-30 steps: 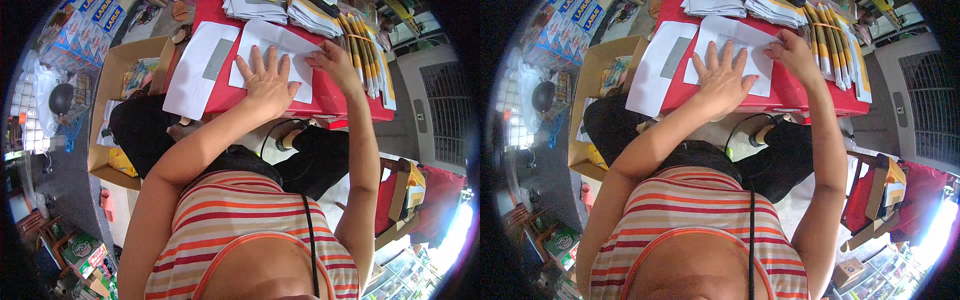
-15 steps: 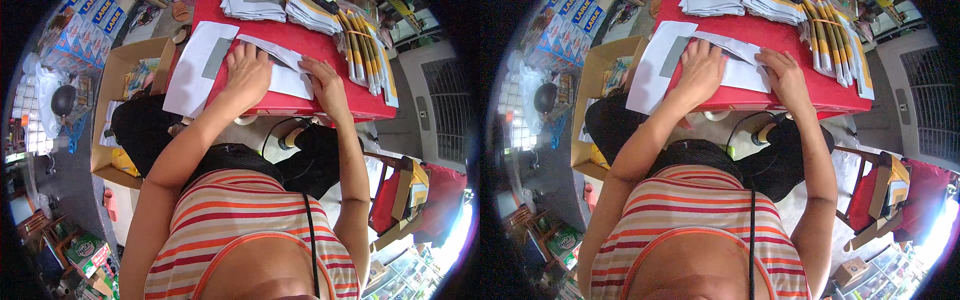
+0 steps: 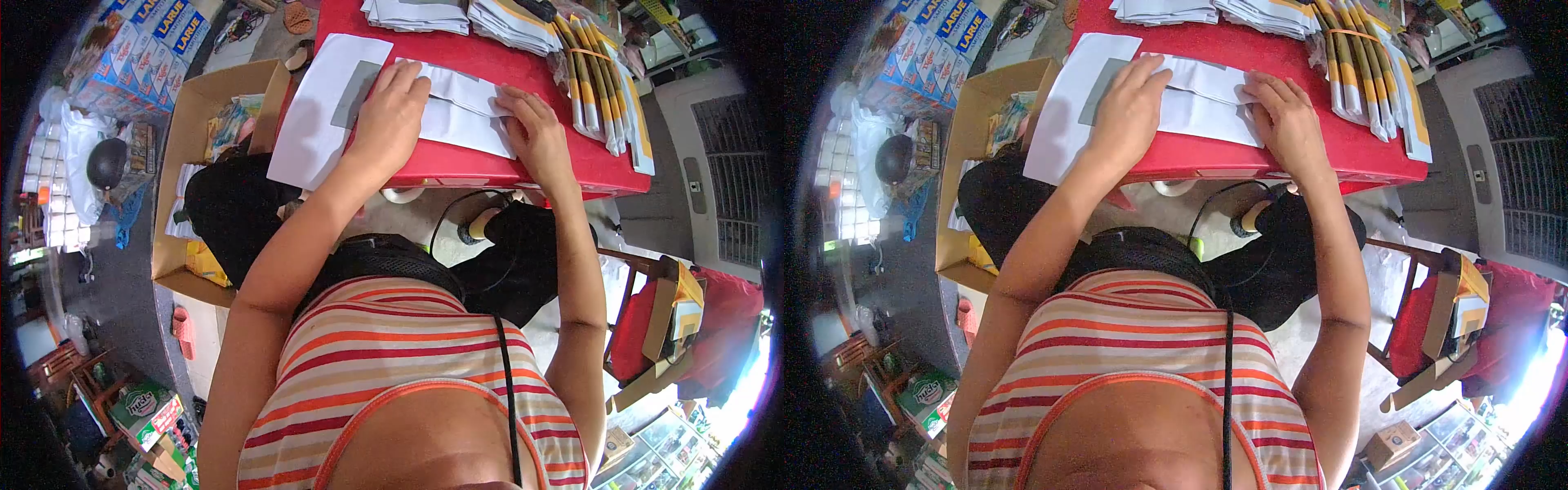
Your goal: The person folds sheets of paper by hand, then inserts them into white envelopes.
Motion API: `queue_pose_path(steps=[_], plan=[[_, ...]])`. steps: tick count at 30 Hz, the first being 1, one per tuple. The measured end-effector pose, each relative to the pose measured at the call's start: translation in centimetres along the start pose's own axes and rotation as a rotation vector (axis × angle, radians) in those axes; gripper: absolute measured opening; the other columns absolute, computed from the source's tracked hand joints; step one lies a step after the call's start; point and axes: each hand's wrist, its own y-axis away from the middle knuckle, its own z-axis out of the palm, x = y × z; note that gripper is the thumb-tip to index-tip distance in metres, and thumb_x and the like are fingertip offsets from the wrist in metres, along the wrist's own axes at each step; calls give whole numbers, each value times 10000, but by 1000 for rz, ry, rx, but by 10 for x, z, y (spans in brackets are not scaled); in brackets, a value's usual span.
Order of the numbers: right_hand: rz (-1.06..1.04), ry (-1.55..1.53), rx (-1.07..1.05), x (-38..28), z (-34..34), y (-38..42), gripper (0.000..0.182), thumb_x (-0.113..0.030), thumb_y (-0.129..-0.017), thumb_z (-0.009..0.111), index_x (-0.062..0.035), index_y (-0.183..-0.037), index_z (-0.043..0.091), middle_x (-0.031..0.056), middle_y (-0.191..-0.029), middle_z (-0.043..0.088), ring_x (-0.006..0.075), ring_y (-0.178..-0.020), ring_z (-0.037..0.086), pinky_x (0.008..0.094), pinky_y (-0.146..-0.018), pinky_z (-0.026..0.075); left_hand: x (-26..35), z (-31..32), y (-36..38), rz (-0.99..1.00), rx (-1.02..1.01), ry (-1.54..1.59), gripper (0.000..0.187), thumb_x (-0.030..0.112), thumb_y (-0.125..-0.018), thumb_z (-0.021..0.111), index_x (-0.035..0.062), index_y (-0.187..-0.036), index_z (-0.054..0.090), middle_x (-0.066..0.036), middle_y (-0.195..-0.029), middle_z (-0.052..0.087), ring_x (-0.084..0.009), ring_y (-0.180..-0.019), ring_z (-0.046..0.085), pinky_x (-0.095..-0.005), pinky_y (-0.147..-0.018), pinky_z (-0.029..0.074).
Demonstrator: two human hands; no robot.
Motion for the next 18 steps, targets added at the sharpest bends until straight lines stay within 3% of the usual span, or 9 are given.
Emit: queue_pose_path(steps=[2, 7, 12, 15, 18], plan=[[-31, 47, 1, 4, 1, 0, 281, -27, -857, 626, -62, -1131, 677, 105, -1261, 668, 312, -1160, 633, 485, -1096, 432, 2, 1, 2, 2, 5, -40, 288, -24, -863, 567, -46, -1128, 676, -181, -1274, 630, -360, -1222, 577, -430, -1046, 474], [-50, 118, 32, 12, 11, 0, 274, -21, -853, 624, -64, -1120, 668, 91, -1262, 670, 320, -1148, 635, 476, -1085, 440, -1, 5, 6, -24, -50, -98, 311, 7, -859, 560, -32, -1145, 675, -176, -1261, 637, -359, -1205, 588, -423, -1029, 489], [-35, 221, 65, 7, 9, -5, 264, -16, -819, 647, -80, -1072, 685, 75, -1177, 686, 306, -1023, 653, 435, -862, 490, 4, 1, 6, -33, -64, -103, 314, 24, -852, 570, -13, -1144, 681, -164, -1246, 628, -350, -1186, 584, -424, -1004, 496], [-103, 234, 64, 13, 6, -8, 253, -6, -812, 646, -88, -1046, 692, 73, -1151, 684, 283, -987, 648, 417, -799, 475, 6, -2, 6, -70, -69, -95, 316, 26, -848, 575, -2, -1142, 686, -154, -1221, 624, -342, -1162, 581, -424, -987, 498], [-126, 174, 70, 11, 4, -8, 263, 3, -813, 642, -86, -1055, 694, 71, -1134, 687, 281, -985, 654, 414, -842, 482, 5, -1, 6, -79, -63, -87, 314, 23, -842, 582, -2, -1136, 687, -148, -1204, 626, -341, -1146, 581, -421, -980, 497]])
